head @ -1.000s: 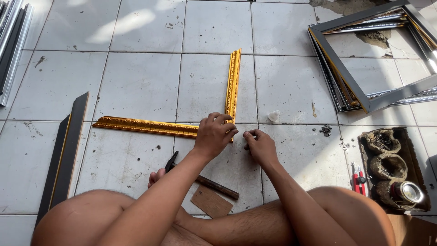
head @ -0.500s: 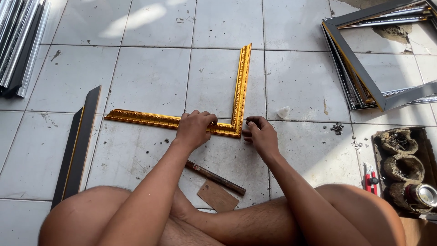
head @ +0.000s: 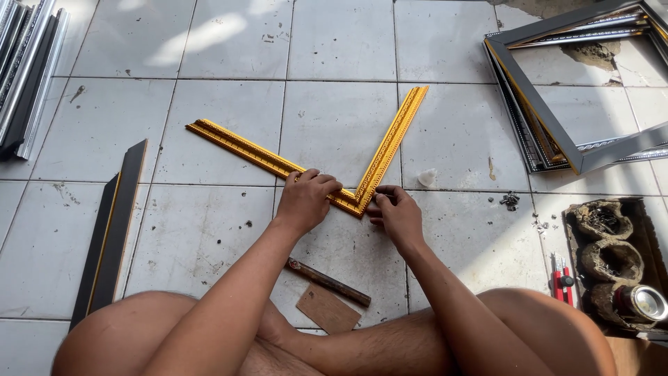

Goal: Assembling picture frames by applying glue to mitered corners and joining the pieces together on a tiled floor.

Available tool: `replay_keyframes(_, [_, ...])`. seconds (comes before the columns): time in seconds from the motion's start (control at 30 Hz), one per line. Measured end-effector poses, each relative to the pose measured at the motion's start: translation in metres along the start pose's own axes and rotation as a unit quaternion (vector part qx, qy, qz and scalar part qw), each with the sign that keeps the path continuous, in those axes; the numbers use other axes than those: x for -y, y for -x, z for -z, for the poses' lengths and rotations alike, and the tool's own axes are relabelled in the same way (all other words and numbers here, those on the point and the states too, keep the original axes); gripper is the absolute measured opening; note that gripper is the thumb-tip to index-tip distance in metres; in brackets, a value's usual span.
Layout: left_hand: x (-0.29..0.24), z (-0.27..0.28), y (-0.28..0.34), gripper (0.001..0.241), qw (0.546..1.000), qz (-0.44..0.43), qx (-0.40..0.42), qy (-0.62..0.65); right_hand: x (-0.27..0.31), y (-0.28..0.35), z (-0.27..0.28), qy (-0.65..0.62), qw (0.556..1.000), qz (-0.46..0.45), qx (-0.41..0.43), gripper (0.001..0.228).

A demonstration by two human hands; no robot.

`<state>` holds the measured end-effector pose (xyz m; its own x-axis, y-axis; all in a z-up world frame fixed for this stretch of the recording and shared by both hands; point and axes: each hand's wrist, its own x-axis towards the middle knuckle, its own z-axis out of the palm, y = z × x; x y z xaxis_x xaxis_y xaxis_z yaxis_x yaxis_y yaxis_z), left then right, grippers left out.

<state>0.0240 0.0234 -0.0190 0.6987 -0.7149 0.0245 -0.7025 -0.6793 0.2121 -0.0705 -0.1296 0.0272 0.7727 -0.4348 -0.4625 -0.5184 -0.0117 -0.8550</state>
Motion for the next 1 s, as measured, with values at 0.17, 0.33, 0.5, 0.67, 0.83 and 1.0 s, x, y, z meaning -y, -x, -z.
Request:
replay_keyframes(0.17, [-0.018, 0.004, 0.002, 0.035, 0.998, -0.066, 0.011, -0.002, 0.002, 0.003, 0.002, -0.007, 1.0, -0.017, -0.005, 0.033])
replay_keyframes(0.33, [-0.013, -0.004, -0.002, 0.035, 0.998, -0.059, 0.015, -0.023, 0.0, -0.005, 0.006, -0.025, 0.999, 0.004, 0.041, 0.04])
replay_keyframes(0.5, [0.006, -0.007, -0.003, 0.038, 1.0, -0.004, 0.018, -0.01, 0.013, -0.001, -0.007, -0.008, 0.994, 0.021, 0.11, 0.045])
replay_keyframes(0.67, [0.014, -0.022, -0.004, 0.041, 0.999, 0.015, 0.028, -0.027, -0.001, -0.011, -0.008, -0.021, 0.994, -0.001, 0.108, 0.043])
replay_keyframes(0.83, [-0.001, -0.003, -0.002, 0.04, 0.996, -0.036, 0.01, -0.086, 0.001, -0.011, -0.005, -0.026, 0.996, -0.046, 0.069, 0.044])
replay_keyframes(1.0, [-0.015, 0.013, 0.002, 0.041, 0.996, -0.059, -0.003, -0.067, -0.007, -0.014, 0.001, -0.079, 0.993, -0.064, 0.06, 0.051])
